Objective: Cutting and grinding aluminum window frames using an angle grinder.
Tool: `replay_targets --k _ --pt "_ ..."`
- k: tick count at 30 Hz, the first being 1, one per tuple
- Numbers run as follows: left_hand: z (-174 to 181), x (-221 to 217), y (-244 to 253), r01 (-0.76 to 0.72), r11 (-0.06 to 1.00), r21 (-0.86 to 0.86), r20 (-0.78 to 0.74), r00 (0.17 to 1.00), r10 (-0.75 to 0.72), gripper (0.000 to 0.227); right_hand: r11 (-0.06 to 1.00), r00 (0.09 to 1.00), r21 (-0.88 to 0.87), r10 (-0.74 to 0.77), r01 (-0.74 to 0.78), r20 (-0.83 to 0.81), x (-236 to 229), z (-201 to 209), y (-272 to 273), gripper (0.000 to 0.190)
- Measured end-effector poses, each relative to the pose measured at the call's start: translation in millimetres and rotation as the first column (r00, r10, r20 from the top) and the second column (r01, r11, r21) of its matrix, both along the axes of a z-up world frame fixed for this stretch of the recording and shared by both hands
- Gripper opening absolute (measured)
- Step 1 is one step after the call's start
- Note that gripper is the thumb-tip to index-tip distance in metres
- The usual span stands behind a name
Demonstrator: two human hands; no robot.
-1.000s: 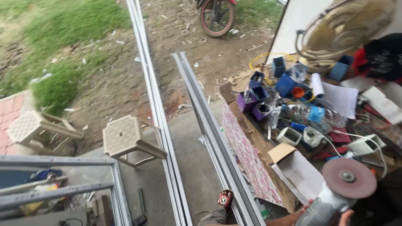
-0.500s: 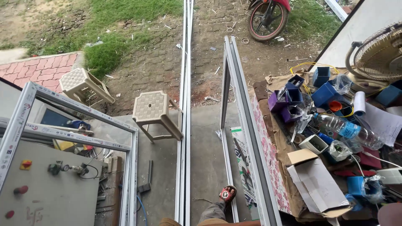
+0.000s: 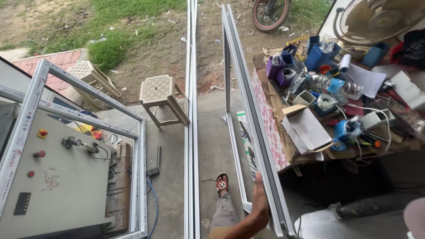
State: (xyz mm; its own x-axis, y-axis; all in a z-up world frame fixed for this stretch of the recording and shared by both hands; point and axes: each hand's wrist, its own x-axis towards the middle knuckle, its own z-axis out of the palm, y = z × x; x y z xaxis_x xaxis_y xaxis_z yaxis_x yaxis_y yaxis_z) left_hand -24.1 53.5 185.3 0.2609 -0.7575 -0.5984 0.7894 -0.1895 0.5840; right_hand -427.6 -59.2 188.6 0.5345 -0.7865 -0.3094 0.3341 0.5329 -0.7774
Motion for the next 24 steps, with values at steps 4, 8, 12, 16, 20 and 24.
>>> replay_targets --k 4,8,12,16,20,24 --pt "21 0 8 -0.084 0.991 -0.107 0.159 0.982 0.101 0.073 0.993 0.992 0.054 -0.100 0.104 -0.074 -18 61 100 0.063" --pt "24 7 9 0.011 0.997 -0.078 0.195 0.981 0.005 0.075 0.978 0.875 0.076 -0.140 0.196 -0.464 54 170 173 0.063" --pt "35 13 10 -0.035 0.996 -0.081 0.120 0.992 0.045 0.067 0.984 0.761 0.102 -0.045 0.145 -0.648 72 188 202 0.063" --pt "28 14 16 -0.076 0.987 -0.141 0.146 0.984 0.097 0.067 0.982 0.736 0.190 0.127 0.002 -0.665 86 189 224 0.064" --pt "27 17 14 -0.052 0.993 -0.107 0.234 0.969 0.076 0.070 0.974 0.739 0.221 0.187 -0.052 -0.648 100 178 231 0.064" --pt "33 12 10 -0.065 0.995 -0.076 0.193 0.978 0.078 0.069 0.962 0.702 0.261 0.244 -0.086 -0.669 104 159 237 0.060"
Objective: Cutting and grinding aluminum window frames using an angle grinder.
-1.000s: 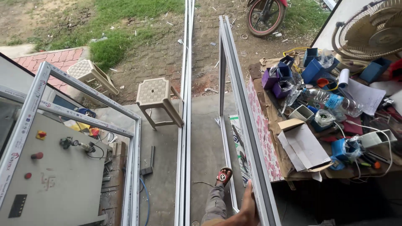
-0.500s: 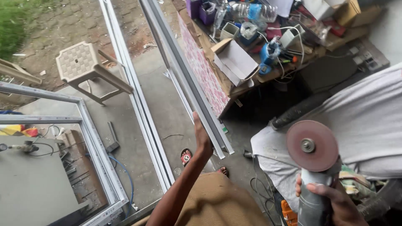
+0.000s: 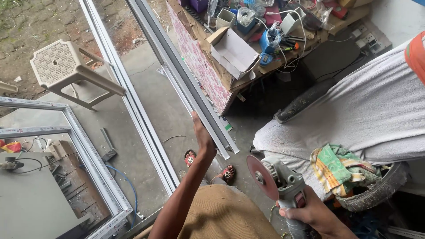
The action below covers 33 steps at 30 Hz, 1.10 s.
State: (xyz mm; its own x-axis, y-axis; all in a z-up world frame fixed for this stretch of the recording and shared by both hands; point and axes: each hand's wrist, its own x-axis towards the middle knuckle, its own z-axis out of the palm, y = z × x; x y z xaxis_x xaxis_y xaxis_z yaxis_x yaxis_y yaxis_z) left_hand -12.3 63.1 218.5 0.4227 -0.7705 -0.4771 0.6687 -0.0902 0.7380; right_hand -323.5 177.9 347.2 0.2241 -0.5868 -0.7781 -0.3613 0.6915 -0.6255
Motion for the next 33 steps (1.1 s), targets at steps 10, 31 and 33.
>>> replay_targets --k 10,31,33 --pt "16 -8 -3 0.024 0.999 0.031 -0.035 0.999 -0.023 0.069 0.985 0.972 -0.022 0.167 -0.173 -0.166 23 -22 -9 0.078" --pt "2 -11 0 0.010 0.999 -0.032 0.040 0.999 -0.009 0.069 0.947 0.883 0.074 0.317 -0.312 -0.345 24 -13 -39 0.096" --pt "1 -12 2 0.019 0.999 -0.026 0.042 0.999 -0.018 0.069 0.944 0.877 0.079 0.326 -0.320 -0.354 21 -14 -38 0.096"
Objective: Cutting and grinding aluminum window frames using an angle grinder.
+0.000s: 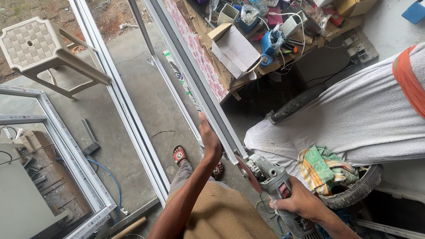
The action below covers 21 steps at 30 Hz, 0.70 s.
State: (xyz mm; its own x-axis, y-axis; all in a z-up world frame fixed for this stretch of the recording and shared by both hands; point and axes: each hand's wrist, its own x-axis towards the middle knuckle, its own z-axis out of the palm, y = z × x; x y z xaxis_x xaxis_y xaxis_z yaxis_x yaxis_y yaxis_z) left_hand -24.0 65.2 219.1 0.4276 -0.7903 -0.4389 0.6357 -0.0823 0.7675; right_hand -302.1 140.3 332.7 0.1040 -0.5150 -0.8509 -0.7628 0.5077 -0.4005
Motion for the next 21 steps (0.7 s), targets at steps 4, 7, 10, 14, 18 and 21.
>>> replay_targets --k 4,7,10,14,18,21 --pt "-3 1 -2 0.009 1.000 -0.010 0.015 1.000 -0.009 0.070 1.000 1.000 0.015 -0.022 0.021 0.020 5 -2 1 0.096" --pt "-1 2 1 0.027 1.000 0.004 0.017 1.000 -0.027 0.069 0.998 0.998 0.028 -0.055 0.054 0.041 10 -2 5 0.098" --pt "-2 3 1 0.038 0.999 0.007 0.050 0.998 -0.038 0.070 0.999 0.998 0.018 -0.044 0.044 0.039 14 -4 5 0.100" --pt "-4 2 2 0.033 0.999 0.018 0.082 0.996 -0.034 0.069 1.000 0.999 0.002 -0.024 0.023 0.039 18 -2 6 0.099" --pt "3 4 2 0.020 1.000 0.004 0.075 0.997 -0.020 0.068 1.000 0.999 -0.003 -0.025 0.025 0.046 19 -4 4 0.099" --pt "3 4 3 0.056 0.997 0.044 0.075 0.995 -0.059 0.071 0.999 0.995 -0.010 -0.039 0.040 0.094 19 -3 4 0.098"
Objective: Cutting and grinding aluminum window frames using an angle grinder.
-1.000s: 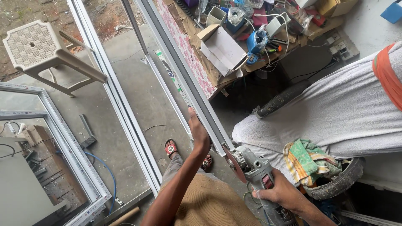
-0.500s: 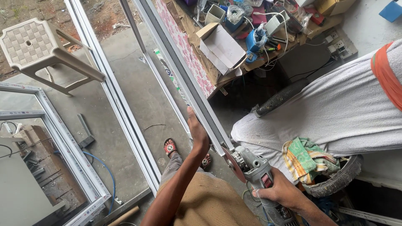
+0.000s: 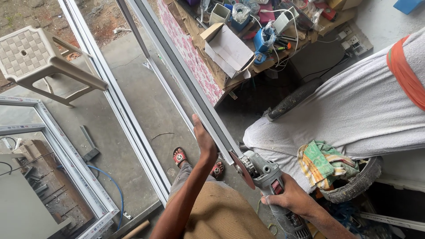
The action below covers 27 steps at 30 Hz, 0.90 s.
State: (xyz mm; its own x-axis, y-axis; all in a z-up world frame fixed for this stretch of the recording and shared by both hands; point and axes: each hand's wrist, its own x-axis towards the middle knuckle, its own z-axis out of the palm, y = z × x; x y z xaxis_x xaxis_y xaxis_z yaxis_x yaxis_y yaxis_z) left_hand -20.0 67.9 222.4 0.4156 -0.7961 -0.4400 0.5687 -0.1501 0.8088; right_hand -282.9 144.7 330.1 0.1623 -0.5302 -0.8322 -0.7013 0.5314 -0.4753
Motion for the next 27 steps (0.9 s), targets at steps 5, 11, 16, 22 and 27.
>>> replay_targets --k 5,11,16,22,27 --pt "-5 0 -1 -0.023 0.999 -0.032 0.003 1.000 0.024 0.068 0.999 0.999 -0.038 0.013 -0.012 0.043 -1 0 -2 0.095" --pt "2 -1 -1 -0.017 1.000 -0.017 -0.013 1.000 0.017 0.068 0.999 0.999 -0.033 -0.023 0.024 0.025 0 3 -1 0.097" --pt "-9 -3 -3 -0.024 0.999 -0.035 0.010 1.000 0.024 0.067 0.999 0.999 -0.033 -0.028 0.029 0.026 -1 1 -1 0.096" --pt "-3 -1 -2 0.000 1.000 -0.017 0.036 0.999 0.000 0.066 0.999 0.999 -0.042 -0.021 0.022 0.027 0 4 0 0.093" --pt "1 -1 -1 -0.011 0.999 -0.042 -0.010 1.000 0.011 0.065 0.998 0.999 -0.043 -0.049 0.049 0.008 -4 3 1 0.093"
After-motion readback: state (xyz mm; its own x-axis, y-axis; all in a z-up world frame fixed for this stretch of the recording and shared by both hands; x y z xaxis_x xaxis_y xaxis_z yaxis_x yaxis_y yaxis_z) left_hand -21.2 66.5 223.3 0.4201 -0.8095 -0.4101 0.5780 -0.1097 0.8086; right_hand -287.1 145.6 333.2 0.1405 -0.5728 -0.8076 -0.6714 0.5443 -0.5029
